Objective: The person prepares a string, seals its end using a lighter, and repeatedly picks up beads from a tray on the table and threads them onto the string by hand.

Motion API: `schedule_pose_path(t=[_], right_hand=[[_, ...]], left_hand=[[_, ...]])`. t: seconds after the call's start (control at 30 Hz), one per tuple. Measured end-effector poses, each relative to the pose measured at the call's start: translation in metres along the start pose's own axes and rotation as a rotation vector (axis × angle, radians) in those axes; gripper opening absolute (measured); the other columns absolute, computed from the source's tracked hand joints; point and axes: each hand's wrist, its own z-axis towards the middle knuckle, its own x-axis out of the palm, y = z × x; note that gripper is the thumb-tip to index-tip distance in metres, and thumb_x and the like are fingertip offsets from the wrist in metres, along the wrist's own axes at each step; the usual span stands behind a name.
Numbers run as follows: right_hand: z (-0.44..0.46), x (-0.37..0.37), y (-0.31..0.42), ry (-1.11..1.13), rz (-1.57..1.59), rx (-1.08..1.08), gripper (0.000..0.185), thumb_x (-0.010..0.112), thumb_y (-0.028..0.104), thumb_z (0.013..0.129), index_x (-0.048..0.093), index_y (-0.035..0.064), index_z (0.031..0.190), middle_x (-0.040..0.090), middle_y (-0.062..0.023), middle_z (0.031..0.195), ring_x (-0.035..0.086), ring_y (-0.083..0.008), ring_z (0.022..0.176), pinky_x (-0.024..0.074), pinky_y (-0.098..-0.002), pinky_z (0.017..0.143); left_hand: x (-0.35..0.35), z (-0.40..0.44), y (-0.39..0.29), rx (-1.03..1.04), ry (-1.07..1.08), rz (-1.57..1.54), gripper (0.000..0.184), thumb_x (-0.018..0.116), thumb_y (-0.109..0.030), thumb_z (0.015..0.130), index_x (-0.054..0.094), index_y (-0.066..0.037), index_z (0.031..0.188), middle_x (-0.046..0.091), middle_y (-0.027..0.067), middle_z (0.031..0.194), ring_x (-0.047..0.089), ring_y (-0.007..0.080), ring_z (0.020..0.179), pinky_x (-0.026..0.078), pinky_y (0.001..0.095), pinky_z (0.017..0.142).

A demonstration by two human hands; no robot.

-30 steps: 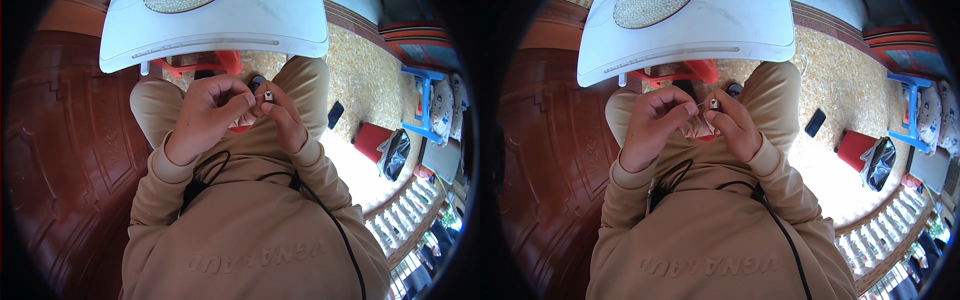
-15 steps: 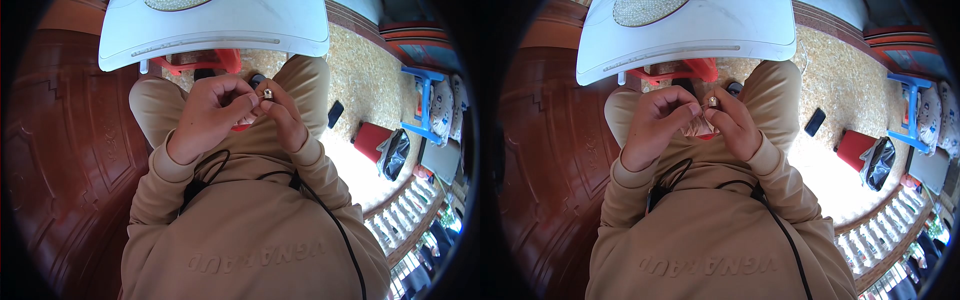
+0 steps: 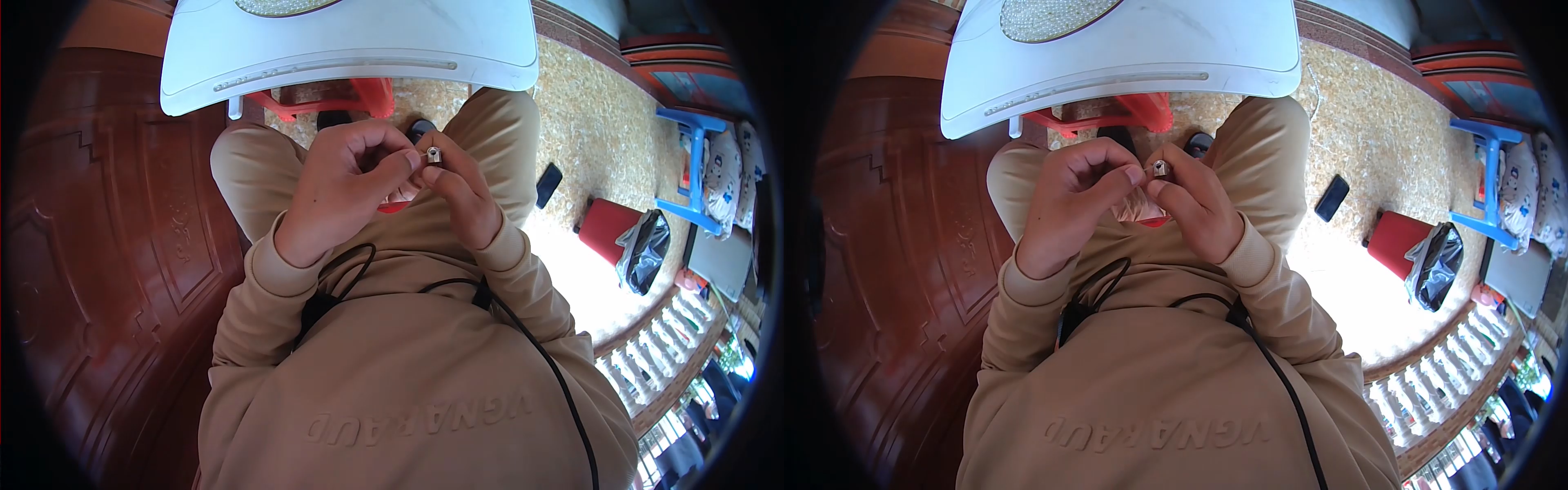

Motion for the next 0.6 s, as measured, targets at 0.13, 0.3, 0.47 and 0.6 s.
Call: schedule_pose_path(t=[0.13, 0.3, 0.47, 0.6], right_hand=[[0.000, -0.002, 0.001, 0.004, 0.004, 0.024, 0.009, 0.050, 0.009, 0.091, 0.055, 0.0042, 0.097, 0.054, -0.0014, 0.082, 0.042, -0.0114, 0.074, 0.0352, -0.0243, 0.068], [0.013, -0.018, 0.013, 0.016, -0.250, 0.071, 0.018, 0.047, 0.012, 0.092, 0.056, 0.0018, 0.103, 0.057, -0.0048, 0.087, 0.048, -0.0128, 0.083, 0.0381, -0.0238, 0.079], [0.095, -0.090, 0.039, -0.499, -0.793, -0.364, 0.024, 0.062, 0.025, 0.097, 0.057, 0.0029, 0.102, 0.062, -0.0066, 0.082, 0.058, -0.0210, 0.070, 0.0469, -0.0299, 0.070], [0.189, -0.162, 0.040, -0.717, -1.328, -0.246, 0.024, 0.062, 0.025, 0.094, 0.060, 0.0067, 0.110, 0.066, -0.0128, 0.105, 0.064, -0.0324, 0.092, 0.0510, -0.0386, 0.080]], left_hand=[[0.000, 0.002, 0.000, 0.001, -0.019, -0.104, 0.009, 0.061, -0.002, 0.090, 0.067, 0.004, 0.086, 0.068, 0.0082, 0.075, 0.058, 0.0091, 0.063, 0.046, 0.0186, 0.057], [-0.006, 0.005, 0.002, 0.022, -0.101, -0.115, 0.008, 0.062, -0.002, 0.090, 0.067, 0.004, 0.087, 0.066, 0.0067, 0.072, 0.057, 0.0083, 0.062, 0.044, 0.0187, 0.054], [-0.011, 0.003, 0.002, 0.013, -0.230, -0.021, 0.008, 0.063, -0.003, 0.090, 0.067, 0.003, 0.088, 0.063, 0.0045, 0.070, 0.054, 0.0075, 0.057, 0.043, 0.0186, 0.052], [-0.007, 0.001, -0.002, -0.016, -0.213, -0.072, 0.008, 0.063, -0.003, 0.090, 0.067, 0.003, 0.089, 0.062, 0.0031, 0.069, 0.051, 0.0073, 0.054, 0.042, 0.0187, 0.050]])
